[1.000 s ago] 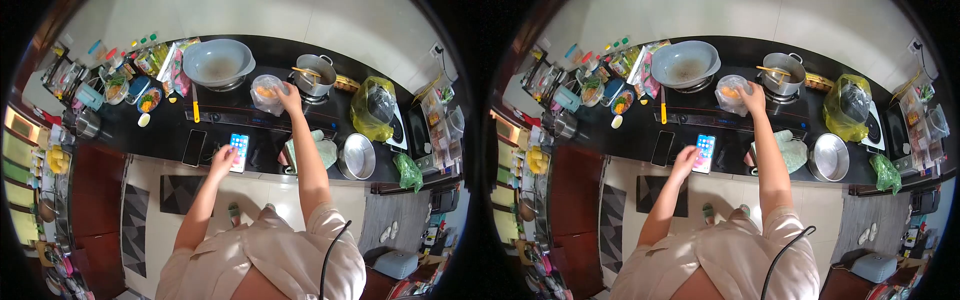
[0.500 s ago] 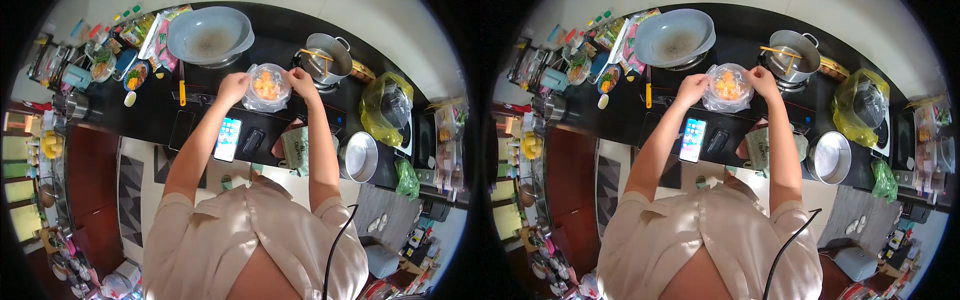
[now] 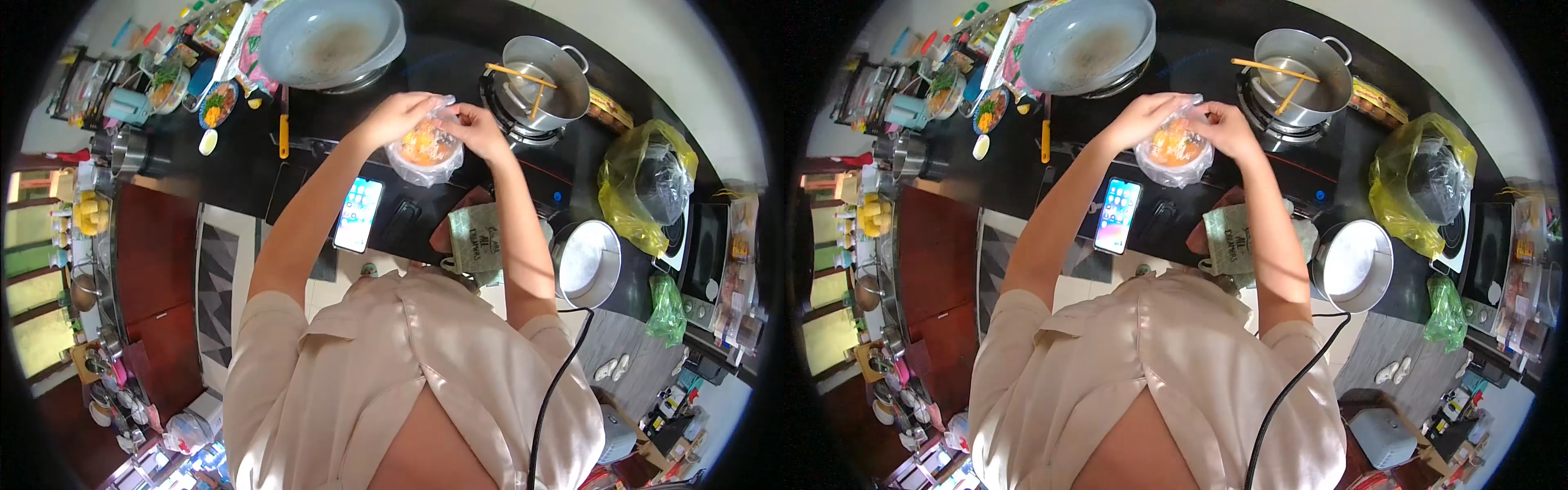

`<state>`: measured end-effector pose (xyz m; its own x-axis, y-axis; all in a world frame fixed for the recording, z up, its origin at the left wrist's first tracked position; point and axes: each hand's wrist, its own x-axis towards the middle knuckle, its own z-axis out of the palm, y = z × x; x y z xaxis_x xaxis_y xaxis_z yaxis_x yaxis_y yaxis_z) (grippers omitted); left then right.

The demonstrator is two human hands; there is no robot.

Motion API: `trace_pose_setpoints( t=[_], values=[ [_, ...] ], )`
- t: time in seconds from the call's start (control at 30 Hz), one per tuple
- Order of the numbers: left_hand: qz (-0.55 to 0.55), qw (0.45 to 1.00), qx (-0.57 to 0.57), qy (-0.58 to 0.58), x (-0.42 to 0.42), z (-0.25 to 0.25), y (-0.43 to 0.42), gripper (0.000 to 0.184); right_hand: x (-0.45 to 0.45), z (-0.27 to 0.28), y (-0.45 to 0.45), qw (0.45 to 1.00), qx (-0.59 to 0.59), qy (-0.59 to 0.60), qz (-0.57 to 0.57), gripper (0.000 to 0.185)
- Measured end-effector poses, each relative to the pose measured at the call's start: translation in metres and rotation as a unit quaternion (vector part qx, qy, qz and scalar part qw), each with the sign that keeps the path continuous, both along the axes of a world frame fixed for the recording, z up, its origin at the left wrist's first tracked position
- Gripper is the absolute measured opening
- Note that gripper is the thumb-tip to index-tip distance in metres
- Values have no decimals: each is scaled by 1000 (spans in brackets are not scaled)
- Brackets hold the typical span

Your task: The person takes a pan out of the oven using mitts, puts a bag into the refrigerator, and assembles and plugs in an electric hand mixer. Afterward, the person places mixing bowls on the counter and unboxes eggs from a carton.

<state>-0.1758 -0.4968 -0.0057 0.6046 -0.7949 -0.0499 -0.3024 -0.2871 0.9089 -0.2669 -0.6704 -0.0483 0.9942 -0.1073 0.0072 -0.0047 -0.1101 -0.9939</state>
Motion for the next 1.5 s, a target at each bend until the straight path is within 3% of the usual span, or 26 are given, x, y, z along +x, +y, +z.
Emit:
trace_pose_setpoints(
  t=[0.07, 0.13, 0.2, 0.23, 0.3, 0.43, 0.5, 0.53, 0.6, 0.63, 0.67, 0.73, 0.8, 0.93, 1.03, 1.1, 1.23, 1.3, 1.33, 1.4, 1.43, 1.5],
  values=[
    [-29, 967, -100, -233, -19, 10, 11, 33, -10, 3, 7, 996, -23, 20, -89, 29],
    [-7, 975, -86, -206, -39, 18, 30, 35, -12, -4, 9, 990, -31, -4, -135, 30],
    [248, 914, 15, -320, -57, 19, 48, 30, -20, 6, 17, 975, -83, 13, -205, 30],
    [244, 914, 12, -324, -65, 22, 51, 30, -25, 18, 25, 961, -110, 20, -254, 29],
    [264, 931, 194, -160, -82, 26, 57, 26, -30, 23, 36, 948, -103, 9, -300, 30],
    [207, 949, 166, -169, -87, 44, 61, 21, -31, 15, 40, 934, -65, 1, -352, 29],
    [58, 998, 29, 20, -79, 49, 71, 18, -35, 10, 39, 937, -51, -13, -345, 28],
    [51, 998, 30, 19, -75, 42, 73, 18, -39, 10, 41, 941, -35, -24, -336, 29],
    [213, 953, -194, 91, -65, 7, 74, 17, -43, 5, 46, 942, -8, -27, -336, 29],
    [284, 949, -136, 14, -60, -11, 75, 22, -43, -5, 49, 944, 23, -36, -328, 27],
    [293, 946, -126, 54, -62, -46, 78, 35, -43, -10, 50, 944, 53, -47, -323, 26],
    [217, 933, -63, 280, -83, -34, 78, 50, -50, 4, 64, 935, 179, -37, -303, 22],
    [148, 876, -128, 440, -96, -38, 77, 56, -66, 14, 72, 951, 188, -52, -241, 23],
    [98, 851, -155, 492, -105, -67, 87, 52, -125, 49, 83, 965, 118, -26, -234, 29],
    [25, 877, -106, 468, -141, -23, 62, 48, -194, 58, 85, 960, 82, -4, -266, 33],
    [-38, 892, -90, 442, -163, -23, 41, 49, -245, 87, 85, 937, 121, 102, -312, 30],
    [-133, 831, -56, 537, -212, -12, -20, 49, -353, 93, 74, 857, 188, 20, -480, 28],
    [-264, 822, -32, 504, -250, 2, -56, 48, -400, 93, 73, 827, 63, -10, -559, 48],
    [-285, 818, -26, 499, -273, 7, -74, 48, -422, 89, 72, 815, 59, -19, -577, 48],
    [-332, 770, 12, 544, -325, 15, -114, 50, -464, 78, 67, 819, 221, -132, -513, 75],
    [-343, 788, 11, 512, -358, 19, -136, 46, -486, 85, 66, 797, 319, -176, -482, 79],
    [-391, 800, 11, 456, -422, 25, -180, 43, -532, 91, 44, 774, 263, -147, -557, 76]
  ],
)
